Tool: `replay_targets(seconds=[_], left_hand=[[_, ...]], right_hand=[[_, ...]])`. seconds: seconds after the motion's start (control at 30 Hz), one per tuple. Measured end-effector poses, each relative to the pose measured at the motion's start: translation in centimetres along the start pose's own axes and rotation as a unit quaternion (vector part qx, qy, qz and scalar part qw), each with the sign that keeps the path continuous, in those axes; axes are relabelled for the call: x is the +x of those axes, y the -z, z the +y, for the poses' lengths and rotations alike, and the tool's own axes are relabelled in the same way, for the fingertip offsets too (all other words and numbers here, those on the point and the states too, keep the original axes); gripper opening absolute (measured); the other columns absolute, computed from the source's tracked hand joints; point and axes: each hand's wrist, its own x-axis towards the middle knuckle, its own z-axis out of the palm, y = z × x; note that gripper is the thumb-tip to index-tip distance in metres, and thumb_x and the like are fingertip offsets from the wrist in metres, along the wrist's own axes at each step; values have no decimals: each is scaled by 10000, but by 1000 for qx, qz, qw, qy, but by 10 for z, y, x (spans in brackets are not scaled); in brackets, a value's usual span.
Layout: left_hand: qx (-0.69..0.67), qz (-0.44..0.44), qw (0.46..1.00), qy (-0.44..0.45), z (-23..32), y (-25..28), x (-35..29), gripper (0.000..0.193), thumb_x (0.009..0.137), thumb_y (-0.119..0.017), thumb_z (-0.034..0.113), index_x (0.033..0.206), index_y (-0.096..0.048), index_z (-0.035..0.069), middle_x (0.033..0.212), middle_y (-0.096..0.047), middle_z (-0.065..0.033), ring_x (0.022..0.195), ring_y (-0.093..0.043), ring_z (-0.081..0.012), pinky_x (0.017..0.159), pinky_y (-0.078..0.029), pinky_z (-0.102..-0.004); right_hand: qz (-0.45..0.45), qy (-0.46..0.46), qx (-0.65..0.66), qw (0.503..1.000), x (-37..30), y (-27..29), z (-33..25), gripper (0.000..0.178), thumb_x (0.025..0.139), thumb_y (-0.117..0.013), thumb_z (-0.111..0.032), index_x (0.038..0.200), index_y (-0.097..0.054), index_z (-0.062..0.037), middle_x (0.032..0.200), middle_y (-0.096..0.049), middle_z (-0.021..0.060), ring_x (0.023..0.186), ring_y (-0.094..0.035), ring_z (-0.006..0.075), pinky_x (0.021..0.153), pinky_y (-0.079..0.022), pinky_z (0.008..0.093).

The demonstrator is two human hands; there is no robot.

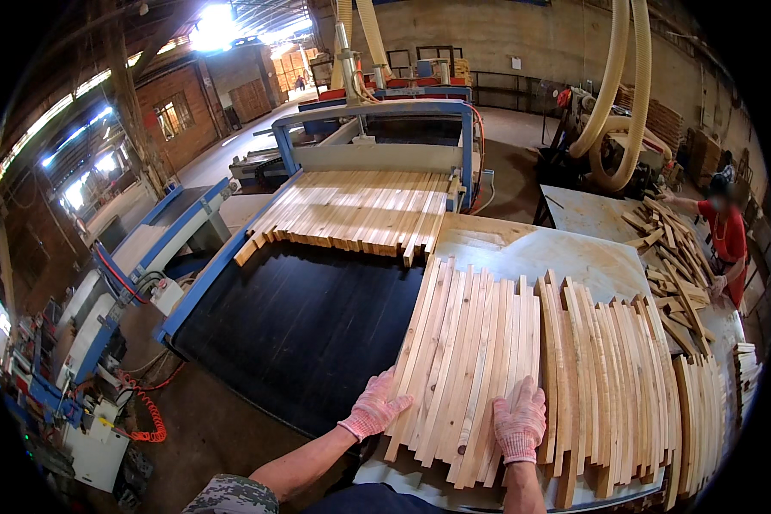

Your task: The person repeatedly picks up stacks of light-colored wooden planks from a metal table and places them onto a conveyor belt. They wear pink gloves and handle the wood by hand, moving between the table and the conveyor in a repetitive cycle.

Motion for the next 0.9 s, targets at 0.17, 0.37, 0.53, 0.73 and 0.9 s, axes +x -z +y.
replay_targets(seconds=[0.17,0.37,0.53,0.73,0.9], left_hand=[[5,-3,1000,6,-5,-2,0,864,952,-743,479,1578,-434,-31,1444,-586,-269,1354,-519,-449,1203,-395,-497],[-5,-14,1000,15,-5,-1,0,887,958,-734,496,1587,-420,-45,1504,-557,-291,1407,-491,-462,1236,-366,-495],[14,6,1000,0,-13,-8,0,864,948,-745,459,1587,-423,-24,1491,-558,-275,1385,-493,-464,1216,-378,-501],[19,15,999,-46,0,0,6,813,920,-767,395,1536,-452,-32,1284,-610,-244,1194,-556,-449,1106,-444,-521],[-36,9,999,-8,5,5,-1,878,918,-779,377,1599,-392,-20,1388,-588,-240,1286,-523,-457,1158,-417,-517]], right_hand=[[1,-3,-11,1000,1,-2,0,898,937,-773,-442,1679,-370,-135,1658,-413,269,1462,-493,454,1166,-469,511],[2,-4,-21,1000,1,-3,-1,903,936,-774,-445,1679,-362,-139,1653,-421,267,1456,-499,455,1161,-475,510],[21,14,-16,1000,2,-9,4,878,932,-770,-432,1655,-379,-123,1637,-433,274,1424,-523,461,1137,-490,508],[19,22,-10,1000,3,-4,3,858,934,-757,-438,1631,-391,-98,1577,-476,256,1364,-560,457,1098,-506,520],[17,21,-11,1000,3,-6,3,876,939,-753,-453,1647,-364,-113,1567,-482,242,1366,-560,444,1100,-504,525]])
